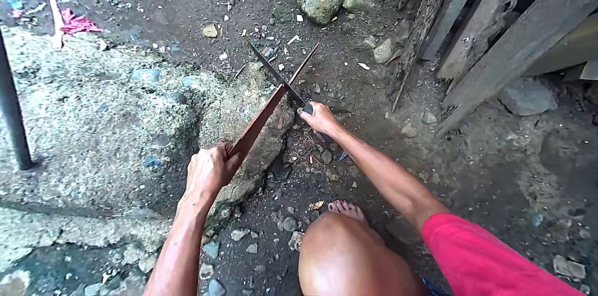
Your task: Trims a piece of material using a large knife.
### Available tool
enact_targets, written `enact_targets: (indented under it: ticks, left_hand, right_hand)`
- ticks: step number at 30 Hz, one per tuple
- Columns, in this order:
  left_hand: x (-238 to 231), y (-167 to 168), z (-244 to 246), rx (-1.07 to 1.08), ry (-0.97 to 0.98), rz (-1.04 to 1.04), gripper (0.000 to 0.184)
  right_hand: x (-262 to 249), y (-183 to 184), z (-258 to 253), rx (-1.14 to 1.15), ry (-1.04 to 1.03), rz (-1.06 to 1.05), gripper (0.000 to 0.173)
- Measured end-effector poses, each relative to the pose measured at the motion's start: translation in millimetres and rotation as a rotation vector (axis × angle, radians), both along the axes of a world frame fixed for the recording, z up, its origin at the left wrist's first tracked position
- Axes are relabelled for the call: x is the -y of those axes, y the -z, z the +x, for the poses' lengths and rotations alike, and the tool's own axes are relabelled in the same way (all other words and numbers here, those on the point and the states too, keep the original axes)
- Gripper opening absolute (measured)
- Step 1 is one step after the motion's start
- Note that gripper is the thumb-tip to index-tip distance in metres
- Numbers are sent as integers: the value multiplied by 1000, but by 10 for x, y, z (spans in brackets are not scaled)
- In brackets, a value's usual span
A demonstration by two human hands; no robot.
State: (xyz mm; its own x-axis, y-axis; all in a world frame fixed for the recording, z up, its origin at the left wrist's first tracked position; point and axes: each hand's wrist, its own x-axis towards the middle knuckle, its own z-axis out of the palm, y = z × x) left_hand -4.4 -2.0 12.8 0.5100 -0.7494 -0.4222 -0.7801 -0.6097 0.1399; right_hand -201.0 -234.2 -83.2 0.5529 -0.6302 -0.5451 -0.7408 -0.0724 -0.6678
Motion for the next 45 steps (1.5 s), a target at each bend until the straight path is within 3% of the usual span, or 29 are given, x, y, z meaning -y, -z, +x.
enact_targets:
  ticks: [4,7,9,12,17,24,28,31,40,43,45]
  left_hand:
    - [-189,-392,-29,172,84,-271,33]
    - [-188,-637,-103,283,83,-325,34]
    - [-93,-503,-120,231,31,-194,31]
    - [21,-5,-158,65,-64,103,37]
    - [-30,185,-132,47,-82,16,34]
    - [-123,-195,-122,123,21,-226,28]
    - [47,103,-132,26,-58,50,32]
    - [58,223,-124,23,-55,81,33]
    - [-127,-149,-195,155,6,-166,27]
    - [-80,118,-190,62,-128,-53,33]
    - [-41,219,-97,16,-226,-162,41]
  right_hand:
    - [-11,-406,6,217,25,-225,40]
    - [-35,-543,84,350,90,-363,36]
    - [-73,-356,110,241,83,-250,36]
    - [-180,112,96,-60,30,78,37]
    - [-170,161,111,-70,48,110,40]
    - [-72,-405,81,57,40,-69,39]
    - [-115,15,109,-84,58,97,36]
    - [-121,67,136,-152,56,133,38]
    - [-182,-347,104,12,58,-13,39]
    - [-230,-61,150,-102,67,95,38]
    - [-187,-23,236,-140,77,126,36]
